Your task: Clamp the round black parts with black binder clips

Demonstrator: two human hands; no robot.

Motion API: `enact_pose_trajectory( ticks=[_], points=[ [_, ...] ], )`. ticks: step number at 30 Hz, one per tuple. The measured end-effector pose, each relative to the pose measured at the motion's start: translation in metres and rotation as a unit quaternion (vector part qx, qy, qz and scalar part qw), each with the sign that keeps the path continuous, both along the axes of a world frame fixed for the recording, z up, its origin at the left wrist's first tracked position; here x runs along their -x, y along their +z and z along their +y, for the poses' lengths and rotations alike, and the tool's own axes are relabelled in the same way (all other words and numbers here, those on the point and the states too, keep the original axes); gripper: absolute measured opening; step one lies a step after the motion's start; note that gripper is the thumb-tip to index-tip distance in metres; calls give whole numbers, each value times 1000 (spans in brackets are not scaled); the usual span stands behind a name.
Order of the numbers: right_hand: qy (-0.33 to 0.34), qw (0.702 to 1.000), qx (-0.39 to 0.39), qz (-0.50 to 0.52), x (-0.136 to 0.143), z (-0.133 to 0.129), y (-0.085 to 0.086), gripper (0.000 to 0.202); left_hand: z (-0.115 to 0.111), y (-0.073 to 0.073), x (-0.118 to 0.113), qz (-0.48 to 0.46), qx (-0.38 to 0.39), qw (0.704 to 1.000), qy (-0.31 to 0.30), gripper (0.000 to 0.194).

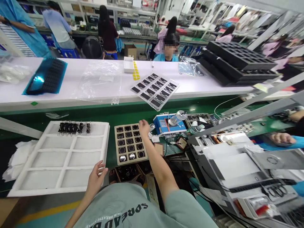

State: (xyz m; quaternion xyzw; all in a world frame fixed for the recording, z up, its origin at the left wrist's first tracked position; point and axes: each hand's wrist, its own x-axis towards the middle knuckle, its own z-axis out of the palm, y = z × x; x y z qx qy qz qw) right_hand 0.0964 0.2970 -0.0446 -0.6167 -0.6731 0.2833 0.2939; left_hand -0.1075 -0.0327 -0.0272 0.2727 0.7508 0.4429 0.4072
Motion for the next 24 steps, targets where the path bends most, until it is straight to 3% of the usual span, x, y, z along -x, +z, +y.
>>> enact_pose_trajectory(
  ticks=[2, 3, 6, 8, 10, 13, 17, 19, 21, 24],
  points=[
    [-38, 995, -4, 93, -22, 10, 29, 41, 1, -4, -3, 10, -1, 1000, -13, 63],
    [-52, 981, 0, 189, -34, 16, 46, 41, 2, -5, -6, 13, -1, 1000, -20, 62],
    [-78, 908, 16, 411, -61, 32, 98, 35, 6, -6, -15, 10, 8, 998, -64, 58],
    [-83, 887, 11, 454, -74, 32, 121, 26, 10, -5, -22, 7, 22, 994, -109, 52],
    [-96, 884, 1, 457, -89, 12, 129, 21, 13, -4, -29, 5, 26, 989, -146, 47],
    [-134, 894, -4, 427, -119, -53, 104, 29, 16, -4, -39, -6, 14, 988, -155, 40],
    [-218, 918, 9, 332, -156, -165, 31, 46, 17, -7, -50, -47, -16, 993, -106, 35],
    [-234, 934, 43, 266, -159, -205, -4, 51, 18, -9, -53, -75, -17, 994, -82, 38],
    [-223, 954, 68, 190, -148, -225, -30, 53, 20, -11, -55, -87, -18, 994, -61, 44],
    [-172, 979, 84, 74, -118, -218, -55, 51, 28, -19, -54, -60, -20, 997, -49, 47]
  ],
)
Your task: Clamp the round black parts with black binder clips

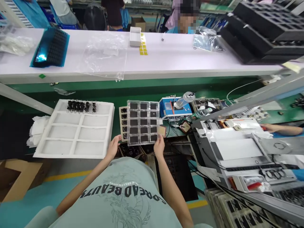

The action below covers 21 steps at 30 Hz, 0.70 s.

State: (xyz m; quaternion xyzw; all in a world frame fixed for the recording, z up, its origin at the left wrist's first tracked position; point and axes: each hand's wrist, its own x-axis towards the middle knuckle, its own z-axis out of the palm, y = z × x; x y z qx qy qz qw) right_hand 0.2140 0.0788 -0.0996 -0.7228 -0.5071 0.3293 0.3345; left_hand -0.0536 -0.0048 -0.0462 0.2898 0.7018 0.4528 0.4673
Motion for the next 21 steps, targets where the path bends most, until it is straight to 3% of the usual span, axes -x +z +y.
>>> enact_pose_trajectory(
  ticks=[3, 7, 11, 18, 21],
  points=[
    [59, 992, 55, -94, 27, 23, -9, 51, 11, -13, 2, 47, 36, 998, -26, 48],
    [83, 971, 104, -200, 40, 35, -14, 51, 25, -30, 0, 61, 58, 993, -81, 57],
    [79, 972, 106, -194, 47, 37, -21, 53, 36, -40, 1, 66, 50, 992, -96, 62],
    [64, 979, 91, -171, 66, 41, -22, 52, 40, -46, 12, 50, 33, 994, -91, 57],
    [59, 980, 92, -169, 62, 29, -19, 59, 58, -34, 45, 105, -9, 991, -81, 54]
  ],
)
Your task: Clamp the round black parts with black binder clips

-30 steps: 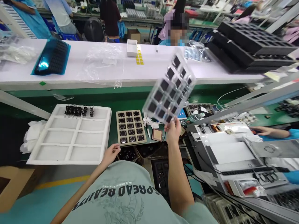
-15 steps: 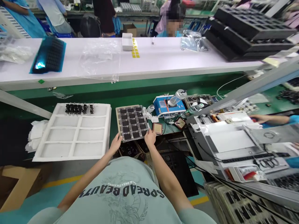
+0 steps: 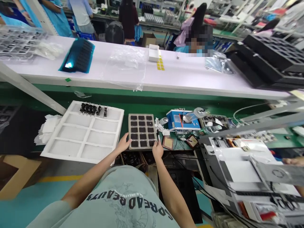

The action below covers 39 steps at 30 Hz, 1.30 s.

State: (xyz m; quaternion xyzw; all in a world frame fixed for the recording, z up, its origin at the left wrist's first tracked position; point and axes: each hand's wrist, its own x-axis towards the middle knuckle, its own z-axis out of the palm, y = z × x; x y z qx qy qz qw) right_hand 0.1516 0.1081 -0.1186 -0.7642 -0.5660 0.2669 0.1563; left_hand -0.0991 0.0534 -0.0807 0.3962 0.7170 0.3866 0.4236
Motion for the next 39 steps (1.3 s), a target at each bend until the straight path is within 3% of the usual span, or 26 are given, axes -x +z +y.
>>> enact_pose_trajectory(
  ticks=[3, 7, 9, 11, 17, 22, 25, 27, 30, 32, 34, 36, 39],
  points=[
    [-20, 1000, -1, 10, -11, -22, 0, 66, 37, 25, 71, 164, -35, 985, 43, 47],
    [-9, 999, 20, 40, -24, -65, -8, 65, 82, 52, 167, 367, 39, 918, 146, 46],
    [-1, 998, 29, 60, -26, -88, -14, 64, 96, 53, 191, 400, 101, 900, 140, 50],
    [-1, 996, 37, 77, -27, -107, -19, 62, 105, 48, 198, 394, 150, 900, 112, 52],
    [-16, 989, 66, 129, -22, -129, -20, 69, 115, 34, 191, 333, 182, 915, 133, 41],
    [-6, 984, 51, 168, -20, -122, -10, 70, 106, 47, 192, 279, 154, 932, 172, 34],
    [14, 977, 30, 213, -8, -109, 9, 67, 86, 61, 185, 231, 121, 946, 194, 31],
    [47, 965, 18, 258, 14, -99, 31, 64, 69, 70, 167, 186, 99, 959, 192, 27],
    [94, 922, 54, 372, 66, -80, 76, 62, 39, 81, 114, 83, 54, 984, 145, 29],
    [115, 860, 131, 479, 100, -65, 103, 65, 17, 91, 71, -107, -10, 989, 104, 29],
    [125, 816, 172, 537, 119, -49, 122, 65, -5, 105, 38, -304, -43, 949, 74, 26],
    [111, 809, 171, 551, 123, -37, 130, 60, -24, 120, 20, -395, -48, 915, 65, 26],
    [89, 830, 131, 535, 108, -36, 134, 55, -40, 135, 13, -409, -56, 907, 86, 31]
  ],
)
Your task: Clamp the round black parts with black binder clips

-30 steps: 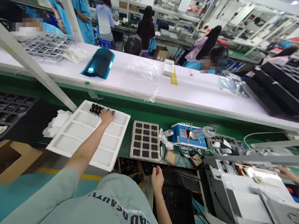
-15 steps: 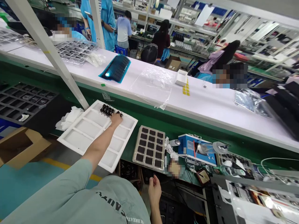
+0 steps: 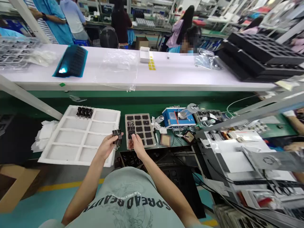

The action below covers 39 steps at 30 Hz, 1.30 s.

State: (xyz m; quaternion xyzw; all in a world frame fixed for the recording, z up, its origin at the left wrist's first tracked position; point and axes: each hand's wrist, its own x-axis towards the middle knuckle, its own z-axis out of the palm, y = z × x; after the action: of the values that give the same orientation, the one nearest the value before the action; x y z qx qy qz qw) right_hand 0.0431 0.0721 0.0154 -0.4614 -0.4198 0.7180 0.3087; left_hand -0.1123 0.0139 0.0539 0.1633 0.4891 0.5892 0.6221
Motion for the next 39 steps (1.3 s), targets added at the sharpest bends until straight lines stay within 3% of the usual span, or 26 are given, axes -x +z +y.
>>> enact_pose_trajectory(
  ticks=[3, 7, 14, 20, 28, 30, 33, 39],
  points=[
    [-1, 998, -54, -21, -20, -9, 4, 53, -2, 4, -8, 2, 22, 1000, 17, 40],
    [30, 990, -127, -55, -39, -17, 14, 46, 10, 4, -37, 1, 28, 1000, 6, 52],
    [80, 971, -200, -105, -69, -22, 27, 31, 30, 12, -72, 81, 15, 996, 18, 52],
    [110, 977, -174, -57, -89, -28, 29, 32, 29, 10, -83, 101, 26, 995, 1, 59],
    [83, 995, -48, 15, -99, -44, 32, 42, 29, 14, -84, 73, 51, 996, 22, 50],
    [88, 995, -12, 40, -98, -47, 24, 47, 28, 11, -85, 65, 47, 997, 14, 48],
    [105, 994, 21, 12, -86, -48, 13, 38, 24, 1, -90, 56, 54, 997, -6, 44],
    [167, 966, -134, -142, -71, -48, 11, 34, 18, -21, -97, 45, 118, 992, 8, 40]
  ],
)
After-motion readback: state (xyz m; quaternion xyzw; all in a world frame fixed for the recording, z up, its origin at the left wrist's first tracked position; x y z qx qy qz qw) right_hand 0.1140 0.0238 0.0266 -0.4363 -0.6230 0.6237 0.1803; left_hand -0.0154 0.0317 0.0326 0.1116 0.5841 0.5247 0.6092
